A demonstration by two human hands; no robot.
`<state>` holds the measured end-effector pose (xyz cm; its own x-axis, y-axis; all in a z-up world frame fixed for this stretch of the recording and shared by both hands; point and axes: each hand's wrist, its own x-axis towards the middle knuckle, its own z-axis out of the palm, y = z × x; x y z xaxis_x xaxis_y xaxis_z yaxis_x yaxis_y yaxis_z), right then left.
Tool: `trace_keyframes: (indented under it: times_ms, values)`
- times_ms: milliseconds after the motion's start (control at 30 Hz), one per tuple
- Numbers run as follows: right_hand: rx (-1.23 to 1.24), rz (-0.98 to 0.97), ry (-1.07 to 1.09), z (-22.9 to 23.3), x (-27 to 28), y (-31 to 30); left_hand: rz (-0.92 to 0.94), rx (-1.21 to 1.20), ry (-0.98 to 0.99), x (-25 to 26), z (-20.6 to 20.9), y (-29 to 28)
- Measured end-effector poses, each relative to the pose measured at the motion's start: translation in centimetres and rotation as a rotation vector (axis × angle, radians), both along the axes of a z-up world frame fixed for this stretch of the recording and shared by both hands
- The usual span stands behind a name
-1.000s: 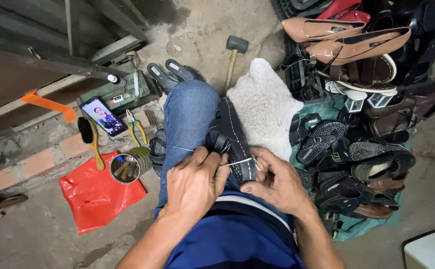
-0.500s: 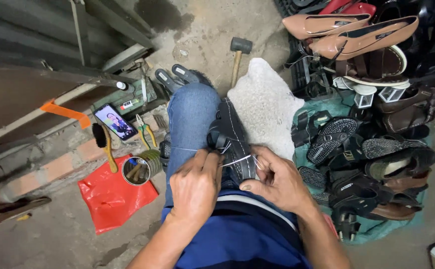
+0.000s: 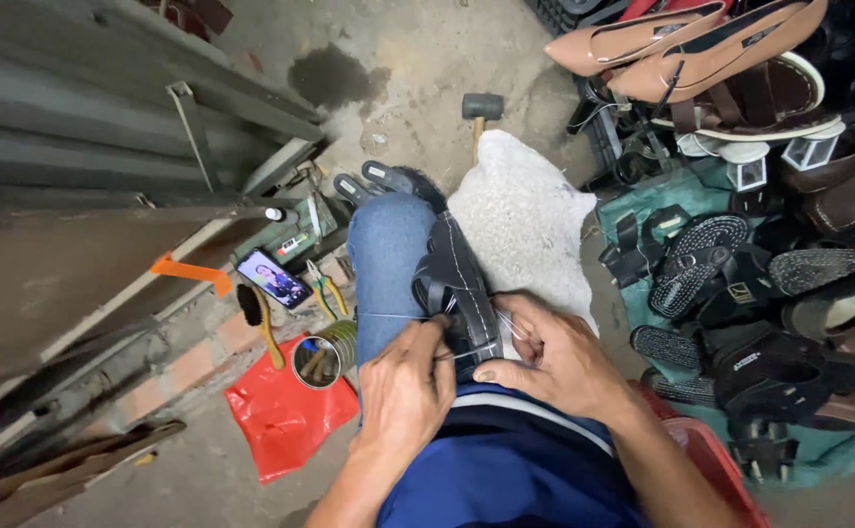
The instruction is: The person sits on the floor and sews a black sandal using a needle and white thread. They repeatedly push the needle through the sandal's sole and pull the thread tight to secure the stitching.
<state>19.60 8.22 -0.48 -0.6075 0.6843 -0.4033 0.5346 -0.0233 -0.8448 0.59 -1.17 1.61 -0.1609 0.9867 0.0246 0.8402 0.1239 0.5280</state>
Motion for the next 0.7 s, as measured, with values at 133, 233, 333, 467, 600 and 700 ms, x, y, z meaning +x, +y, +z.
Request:
trace_keyframes:
  times_ms: [133, 233, 333, 467, 600, 700]
  values:
    - [0.008, 0.011, -0.019, 0.0, 0.0, 0.1, -0.022, -0.015, 0.152, 0.3, -0.9, -0.3]
    - [0.002, 0.023, 0.019, 0.1, 0.0, 0.2, -0.059, -0.024, 0.249, 0.5, -1.7, -0.8]
    - [0.002, 0.007, 0.031, 0.3, 0.1, 0.3, -0.090, -0.038, 0.258, 0.6, -1.5, -0.5]
    - [0.025, 0.007, 0.077, -0.3, 0.3, 0.2, -0.094, -0.064, 0.261, 0.2, -2.0, -0.5]
    - [-0.012, -0.005, 0.063, 0.1, 0.3, 0.4, -0.070, -0.150, 0.259, -0.2, -2.3, 0.2]
    - [-0.012, -0.013, 0.057, 0.1, 0.2, 0.4, -0.056, -0.155, 0.243, -0.8, -2.6, 0.7]
